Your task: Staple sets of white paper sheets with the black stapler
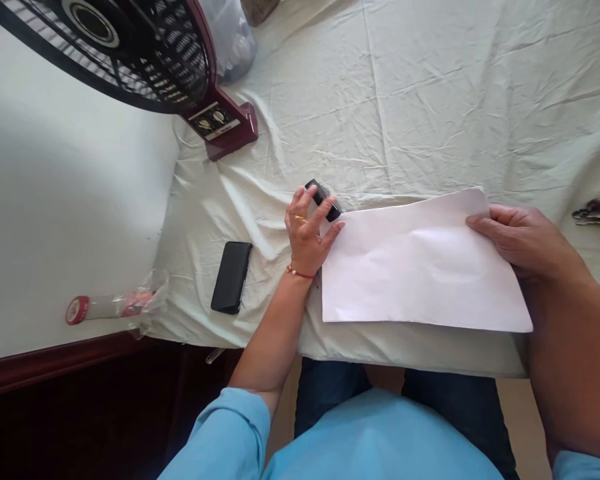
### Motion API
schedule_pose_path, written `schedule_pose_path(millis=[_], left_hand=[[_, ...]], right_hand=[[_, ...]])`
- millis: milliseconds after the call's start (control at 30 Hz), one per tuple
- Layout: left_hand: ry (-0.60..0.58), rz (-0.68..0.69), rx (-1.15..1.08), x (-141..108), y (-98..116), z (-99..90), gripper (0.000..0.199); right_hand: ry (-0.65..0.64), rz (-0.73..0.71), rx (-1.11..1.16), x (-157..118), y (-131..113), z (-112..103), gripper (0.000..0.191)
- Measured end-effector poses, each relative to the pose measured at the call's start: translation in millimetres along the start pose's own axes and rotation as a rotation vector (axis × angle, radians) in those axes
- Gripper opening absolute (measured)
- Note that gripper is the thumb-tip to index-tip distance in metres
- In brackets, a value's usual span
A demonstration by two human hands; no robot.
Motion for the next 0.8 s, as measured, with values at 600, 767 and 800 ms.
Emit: schedule_pose_path(millis=[600,767,800], left_hand=[[0.128,0.035,-0.32,-8,-15,-11.7,0.031],[0.109,0.05,-0.434,-9,-20,-14.1,0.031],[0.103,0.05,-0.459,-9,-21,-14.9,0.031]], right_hand=[[-0.003,-0.014,0.048,7,2,-3,0.038],[-0.019,-0.014,0.053,8,3,-4,0.037],[-0.02,-0.013,0.056,8,3,-4,0.037]])
Point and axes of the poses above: each hand's wrist, its own x-axis towards the middle knuckle, its own z-axis out of the palm, y = z × x, the point moved 5 cm from there along x, towards the middle knuckle, and after that the axes turned 12 degrees about z, right-handed, at the moved point
